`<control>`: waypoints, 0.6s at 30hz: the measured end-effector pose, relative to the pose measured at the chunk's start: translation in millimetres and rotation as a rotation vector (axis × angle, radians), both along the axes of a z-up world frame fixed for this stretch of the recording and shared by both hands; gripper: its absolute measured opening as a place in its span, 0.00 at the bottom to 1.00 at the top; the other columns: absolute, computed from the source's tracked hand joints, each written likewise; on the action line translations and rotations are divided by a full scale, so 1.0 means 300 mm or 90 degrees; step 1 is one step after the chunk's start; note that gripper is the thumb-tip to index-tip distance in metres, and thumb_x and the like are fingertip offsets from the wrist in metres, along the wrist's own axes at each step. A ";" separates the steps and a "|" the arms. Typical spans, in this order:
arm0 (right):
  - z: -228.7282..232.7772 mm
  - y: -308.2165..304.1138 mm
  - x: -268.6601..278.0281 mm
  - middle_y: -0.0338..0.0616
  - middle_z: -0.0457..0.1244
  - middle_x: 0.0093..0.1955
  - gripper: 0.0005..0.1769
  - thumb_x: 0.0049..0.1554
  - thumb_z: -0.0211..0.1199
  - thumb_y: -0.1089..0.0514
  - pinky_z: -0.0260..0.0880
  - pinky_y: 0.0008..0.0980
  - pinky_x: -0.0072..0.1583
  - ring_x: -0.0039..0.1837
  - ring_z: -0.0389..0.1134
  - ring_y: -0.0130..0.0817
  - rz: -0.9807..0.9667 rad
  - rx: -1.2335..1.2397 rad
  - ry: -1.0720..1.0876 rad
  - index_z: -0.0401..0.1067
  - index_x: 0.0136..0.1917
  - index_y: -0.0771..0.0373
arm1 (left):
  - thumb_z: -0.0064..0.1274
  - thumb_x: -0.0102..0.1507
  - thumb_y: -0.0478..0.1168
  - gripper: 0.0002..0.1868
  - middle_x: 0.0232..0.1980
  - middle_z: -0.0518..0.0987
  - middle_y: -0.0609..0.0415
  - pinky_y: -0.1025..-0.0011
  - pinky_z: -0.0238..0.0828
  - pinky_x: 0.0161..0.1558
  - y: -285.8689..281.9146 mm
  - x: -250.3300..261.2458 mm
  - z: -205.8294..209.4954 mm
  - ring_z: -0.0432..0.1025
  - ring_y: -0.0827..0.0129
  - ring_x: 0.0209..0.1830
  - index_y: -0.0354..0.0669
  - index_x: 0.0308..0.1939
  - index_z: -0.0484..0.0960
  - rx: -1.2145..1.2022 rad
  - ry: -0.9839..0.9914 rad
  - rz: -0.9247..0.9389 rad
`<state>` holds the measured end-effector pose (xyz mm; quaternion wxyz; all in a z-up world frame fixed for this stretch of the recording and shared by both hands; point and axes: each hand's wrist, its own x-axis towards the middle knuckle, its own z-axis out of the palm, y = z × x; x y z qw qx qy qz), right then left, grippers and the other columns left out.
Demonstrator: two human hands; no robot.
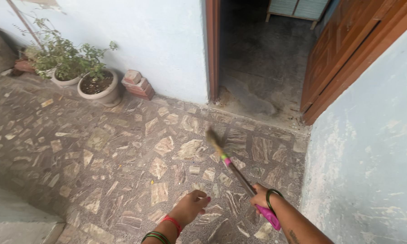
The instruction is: The person sweeps the tiled floor of an outdoor terrace and a set of stairs using a long-handled broom.
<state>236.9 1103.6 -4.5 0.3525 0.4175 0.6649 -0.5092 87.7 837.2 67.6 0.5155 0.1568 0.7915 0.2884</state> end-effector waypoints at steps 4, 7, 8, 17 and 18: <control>0.013 -0.038 -0.030 0.54 0.65 0.45 0.46 0.58 0.63 0.67 0.68 0.29 0.32 0.32 0.65 0.32 -0.077 -0.043 -0.002 0.43 0.81 0.52 | 0.48 0.66 0.56 0.29 0.53 0.82 0.48 0.65 0.72 0.57 -0.021 -0.002 0.005 0.80 0.66 0.50 0.41 0.64 0.72 0.007 0.010 0.003; -0.030 -0.013 0.007 0.53 0.68 0.43 0.47 0.57 0.64 0.67 0.69 0.29 0.32 0.32 0.65 0.34 -0.131 -0.052 0.026 0.43 0.81 0.48 | 0.50 0.65 0.56 0.29 0.52 0.84 0.47 0.66 0.73 0.55 -0.068 -0.002 -0.002 0.81 0.65 0.48 0.40 0.62 0.74 0.023 0.037 0.036; -0.052 0.002 0.025 0.53 0.66 0.42 0.45 0.57 0.63 0.67 0.69 0.29 0.32 0.31 0.65 0.34 -0.171 -0.058 0.046 0.46 0.80 0.51 | 0.50 0.65 0.56 0.29 0.53 0.83 0.48 0.67 0.73 0.55 -0.085 -0.001 -0.008 0.81 0.66 0.49 0.40 0.62 0.74 0.023 0.026 0.059; -0.271 0.113 0.119 0.55 0.64 0.38 0.28 0.57 0.61 0.69 0.73 0.35 0.32 0.32 0.67 0.38 -0.293 -0.003 0.068 0.59 0.69 0.72 | 0.51 0.65 0.57 0.29 0.52 0.83 0.48 0.67 0.74 0.55 -0.191 0.027 -0.066 0.81 0.66 0.50 0.39 0.62 0.75 0.016 -0.001 0.109; -0.271 0.095 0.121 0.55 0.65 0.39 0.26 0.58 0.62 0.66 0.73 0.35 0.32 0.32 0.67 0.39 -0.273 0.011 0.045 0.63 0.68 0.74 | 0.51 0.65 0.57 0.30 0.51 0.84 0.48 0.68 0.74 0.55 -0.195 0.024 -0.059 0.81 0.66 0.49 0.39 0.62 0.76 0.021 0.007 0.105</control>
